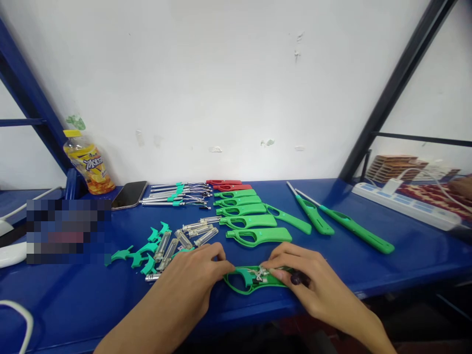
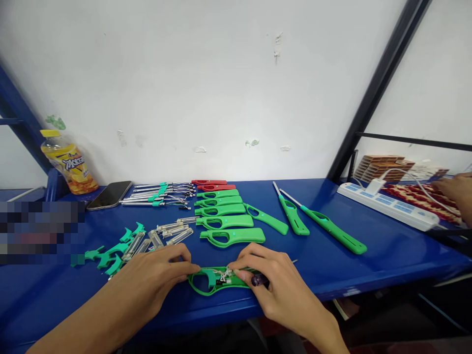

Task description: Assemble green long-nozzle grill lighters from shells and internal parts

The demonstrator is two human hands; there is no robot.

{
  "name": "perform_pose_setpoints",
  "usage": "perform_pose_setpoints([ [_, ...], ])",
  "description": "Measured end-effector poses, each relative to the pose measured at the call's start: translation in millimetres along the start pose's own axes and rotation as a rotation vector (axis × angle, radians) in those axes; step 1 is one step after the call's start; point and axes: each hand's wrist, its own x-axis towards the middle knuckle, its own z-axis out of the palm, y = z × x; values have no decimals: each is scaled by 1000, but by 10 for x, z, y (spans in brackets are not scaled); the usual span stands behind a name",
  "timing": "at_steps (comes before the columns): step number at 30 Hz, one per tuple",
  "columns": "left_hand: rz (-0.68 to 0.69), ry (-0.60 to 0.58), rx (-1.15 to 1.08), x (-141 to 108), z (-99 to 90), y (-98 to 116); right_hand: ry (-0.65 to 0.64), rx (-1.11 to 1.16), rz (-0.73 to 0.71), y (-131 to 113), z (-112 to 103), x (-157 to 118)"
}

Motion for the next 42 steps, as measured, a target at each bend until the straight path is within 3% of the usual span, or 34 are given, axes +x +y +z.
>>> perform_pose_setpoints([
  [12, -22, -97, 78, 35, -82, 57, 16, -75, -6, -37, 8, -9],
  [26, 1, -35, -9, 20, -17, 17, 50, -97, -10, -20, 29, -32],
  [42, 57, -67, 66, 1, -32, 88, -2, -154, -64, 15, 36, -30],
])
